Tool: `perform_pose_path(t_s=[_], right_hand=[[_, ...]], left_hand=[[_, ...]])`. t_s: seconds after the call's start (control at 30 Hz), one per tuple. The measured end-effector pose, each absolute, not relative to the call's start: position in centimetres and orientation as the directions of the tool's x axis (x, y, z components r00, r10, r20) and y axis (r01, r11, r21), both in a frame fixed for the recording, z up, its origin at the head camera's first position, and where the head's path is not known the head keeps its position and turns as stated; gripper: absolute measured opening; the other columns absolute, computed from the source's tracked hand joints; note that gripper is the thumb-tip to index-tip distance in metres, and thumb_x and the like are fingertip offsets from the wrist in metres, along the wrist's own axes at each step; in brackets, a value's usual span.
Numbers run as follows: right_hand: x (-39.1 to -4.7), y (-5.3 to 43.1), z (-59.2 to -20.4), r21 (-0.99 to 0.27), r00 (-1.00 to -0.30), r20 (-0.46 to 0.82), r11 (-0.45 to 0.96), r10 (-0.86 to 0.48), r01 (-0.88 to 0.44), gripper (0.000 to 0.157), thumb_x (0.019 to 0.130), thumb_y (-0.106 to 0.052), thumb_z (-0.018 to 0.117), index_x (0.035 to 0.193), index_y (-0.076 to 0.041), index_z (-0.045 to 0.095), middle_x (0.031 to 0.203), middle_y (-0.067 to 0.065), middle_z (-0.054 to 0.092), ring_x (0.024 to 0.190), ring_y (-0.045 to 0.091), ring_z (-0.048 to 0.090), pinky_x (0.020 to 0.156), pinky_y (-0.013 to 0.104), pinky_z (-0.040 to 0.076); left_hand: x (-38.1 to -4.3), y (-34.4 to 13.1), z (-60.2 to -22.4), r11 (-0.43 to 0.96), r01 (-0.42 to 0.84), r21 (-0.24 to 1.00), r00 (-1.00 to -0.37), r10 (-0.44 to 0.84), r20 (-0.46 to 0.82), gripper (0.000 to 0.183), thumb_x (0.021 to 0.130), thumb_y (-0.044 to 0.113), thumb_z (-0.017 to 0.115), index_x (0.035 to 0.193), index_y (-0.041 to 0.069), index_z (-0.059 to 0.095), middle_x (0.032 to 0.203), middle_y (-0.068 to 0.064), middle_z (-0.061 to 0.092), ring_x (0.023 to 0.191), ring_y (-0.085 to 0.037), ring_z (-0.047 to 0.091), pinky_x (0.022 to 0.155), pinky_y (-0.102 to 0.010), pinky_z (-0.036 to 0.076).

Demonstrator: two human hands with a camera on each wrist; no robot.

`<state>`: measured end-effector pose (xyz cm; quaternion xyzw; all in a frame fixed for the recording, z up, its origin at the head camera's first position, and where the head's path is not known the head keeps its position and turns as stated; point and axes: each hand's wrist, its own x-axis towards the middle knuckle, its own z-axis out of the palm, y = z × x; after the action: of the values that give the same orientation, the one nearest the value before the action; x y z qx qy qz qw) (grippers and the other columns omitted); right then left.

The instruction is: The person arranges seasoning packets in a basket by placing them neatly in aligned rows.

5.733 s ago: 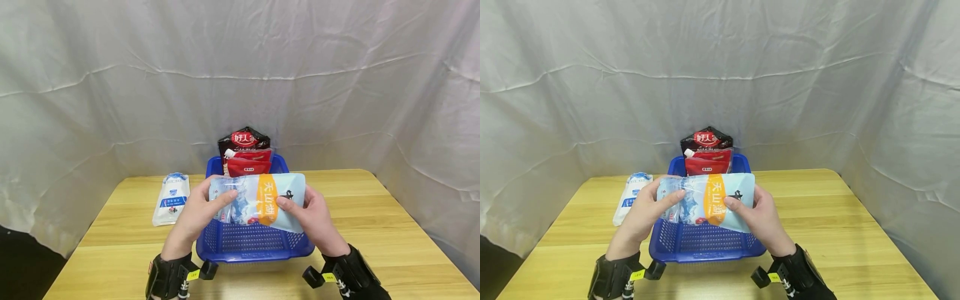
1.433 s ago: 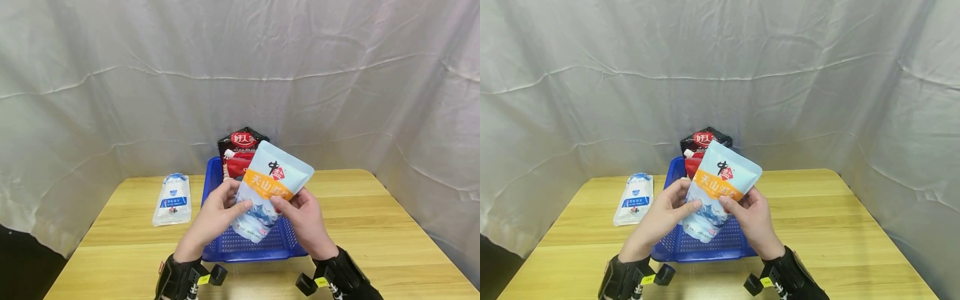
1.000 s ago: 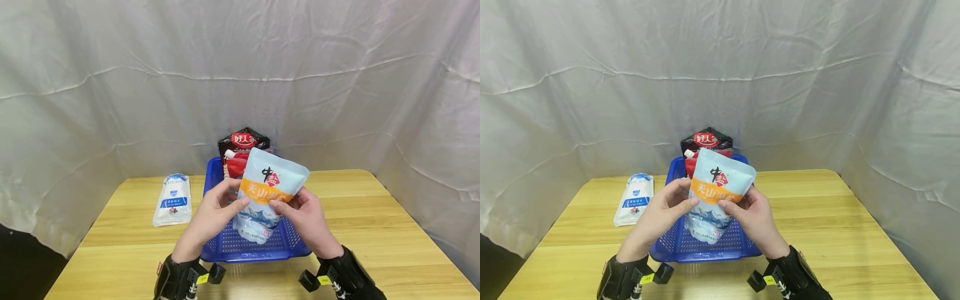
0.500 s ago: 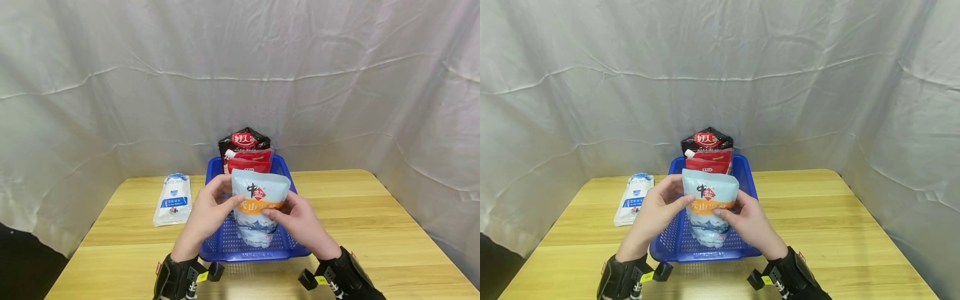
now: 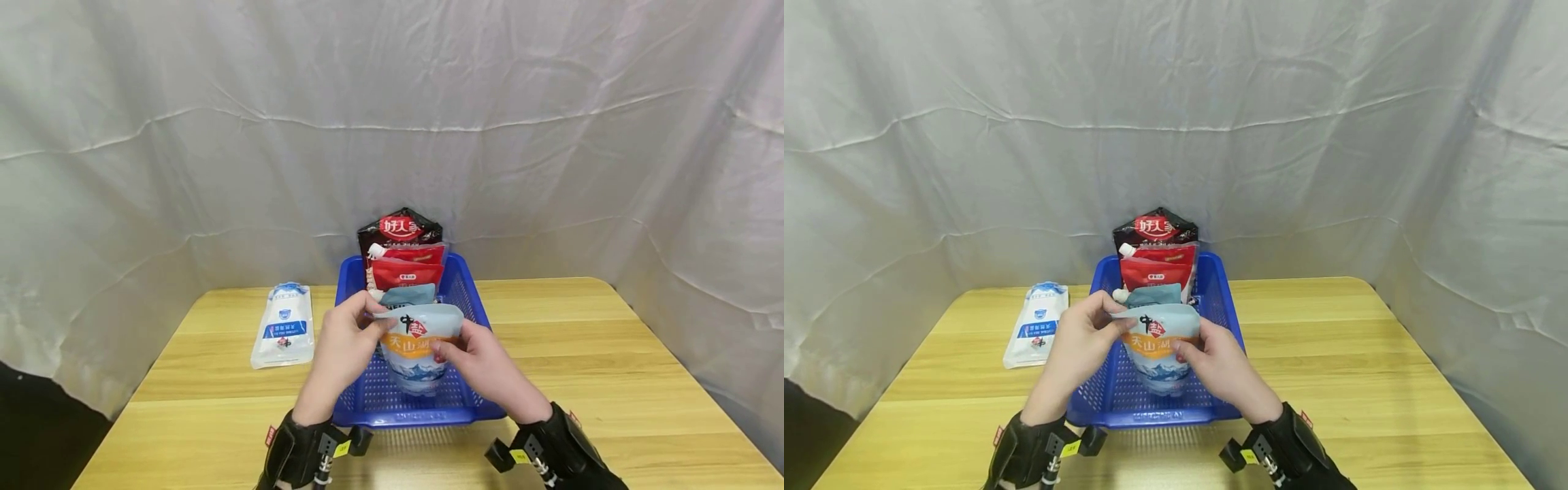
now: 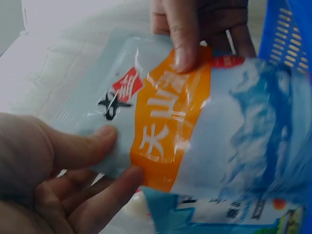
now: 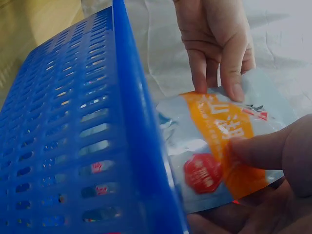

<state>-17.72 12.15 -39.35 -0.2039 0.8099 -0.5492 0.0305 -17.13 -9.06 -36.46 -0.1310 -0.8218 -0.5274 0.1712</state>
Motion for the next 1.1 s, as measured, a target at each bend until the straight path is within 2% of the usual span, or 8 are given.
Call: perform_pose_path(t_s=[0.13, 0.33, 0.53, 0.7, 0.8, 0.93, 1.0, 1.1], right_hand=[[-17.9, 12.1, -39.3, -0.893, -0.925, 0.145, 0.357, -0.351, -0.275, 0.037, 0.087, -0.024, 0.061, 0.120, -0.014, 0.051, 0.109, 0.005, 0.060, 0.090, 0.014, 0.057, 0.078, 0.035, 0.052], [-17.8, 12.2, -38.9, -0.842, -0.932, 0.153, 0.451, -0.328, -0.297, 0.050, 0.079, -0.038, 0.069, 0.121, -0.021, 0.048, 0.112, 0.001, 0.058, 0.095, 0.013, 0.056, 0.077, 0.037, 0.053], [-17.4, 13.0, -38.3, -0.723, -0.932, 0.226, 0.593, -0.284, -0.356, 0.066, 0.078, -0.049, 0.066, 0.129, -0.016, 0.042, 0.125, 0.005, 0.050, 0.111, 0.016, 0.046, 0.086, 0.044, 0.048], [-16.4, 13.4, -37.3, -0.670, -0.911, 0.257, 0.620, -0.322, -0.409, 0.053, 0.077, -0.054, 0.063, 0.116, -0.020, 0.051, 0.113, -0.003, 0.055, 0.101, 0.009, 0.049, 0.083, 0.038, 0.049], [-15.4, 13.1, -36.9, -0.636, -0.851, 0.227, 0.590, -0.474, -0.498, 0.044, 0.078, -0.055, 0.062, 0.109, -0.024, 0.054, 0.102, -0.010, 0.058, 0.092, 0.006, 0.051, 0.078, 0.034, 0.050], [-14.0, 12.2, -37.0, -0.531, -0.689, 0.049, 0.565, -0.723, -0.631, 0.042, 0.079, -0.057, 0.058, 0.111, -0.030, 0.056, 0.103, -0.017, 0.057, 0.091, 0.001, 0.050, 0.078, 0.033, 0.049], [-13.5, 11.8, -37.2, -0.463, -0.631, -0.009, 0.563, -0.776, -0.685, 0.039, 0.081, -0.054, 0.058, 0.112, -0.031, 0.056, 0.106, -0.017, 0.055, 0.092, 0.000, 0.049, 0.079, 0.033, 0.049], [-13.3, 11.4, -37.7, -0.409, -0.616, -0.010, 0.565, -0.787, -0.716, 0.029, 0.084, -0.040, 0.062, 0.111, -0.031, 0.057, 0.105, -0.017, 0.055, 0.092, 0.000, 0.048, 0.079, 0.032, 0.048]], left_hand=[[-17.6, -8.7, -37.0, 0.401, 0.361, 0.842, -0.916, -0.017, 0.401, 0.010, 0.080, 0.017, 0.069, 0.078, 0.019, 0.059, 0.085, 0.006, 0.063, 0.068, -0.012, 0.055, 0.056, -0.031, 0.053], [-18.0, -8.7, -37.6, 0.411, 0.319, 0.854, -0.922, -0.076, 0.381, 0.012, 0.080, 0.016, 0.068, 0.076, 0.018, 0.057, 0.084, 0.003, 0.064, 0.065, -0.011, 0.057, 0.053, -0.029, 0.053], [-18.3, -8.9, -38.1, 0.454, 0.252, 0.855, -0.934, -0.119, 0.338, 0.013, 0.081, 0.016, 0.068, 0.077, 0.016, 0.055, 0.079, 0.001, 0.062, 0.059, -0.012, 0.057, 0.048, -0.033, 0.049], [-18.7, -9.1, -38.4, 0.442, 0.195, 0.875, -0.946, -0.150, 0.286, 0.014, 0.081, 0.015, 0.066, 0.078, 0.015, 0.053, 0.080, -0.001, 0.061, 0.062, -0.014, 0.058, 0.049, -0.032, 0.050], [-18.8, -9.1, -38.5, 0.419, 0.183, 0.889, -0.954, -0.144, 0.264, 0.014, 0.082, 0.013, 0.066, 0.078, 0.013, 0.052, 0.082, -0.003, 0.061, 0.064, -0.015, 0.059, 0.052, -0.032, 0.051], [-18.8, -9.1, -38.7, 0.430, 0.174, 0.886, -0.963, -0.115, 0.245, 0.014, 0.082, 0.013, 0.065, 0.079, 0.011, 0.052, 0.080, -0.005, 0.061, 0.063, -0.015, 0.059, 0.051, -0.031, 0.049], [-18.8, -9.1, -38.8, 0.450, 0.166, 0.878, -0.966, -0.105, 0.237, 0.015, 0.082, 0.014, 0.065, 0.078, 0.011, 0.051, 0.077, -0.005, 0.060, 0.061, -0.015, 0.057, 0.049, -0.031, 0.047], [-18.8, -9.2, -38.7, 0.475, 0.153, 0.867, -0.971, -0.091, 0.221, 0.016, 0.083, 0.015, 0.065, 0.079, 0.011, 0.050, 0.076, -0.006, 0.058, 0.059, -0.015, 0.055, 0.049, -0.031, 0.046]])
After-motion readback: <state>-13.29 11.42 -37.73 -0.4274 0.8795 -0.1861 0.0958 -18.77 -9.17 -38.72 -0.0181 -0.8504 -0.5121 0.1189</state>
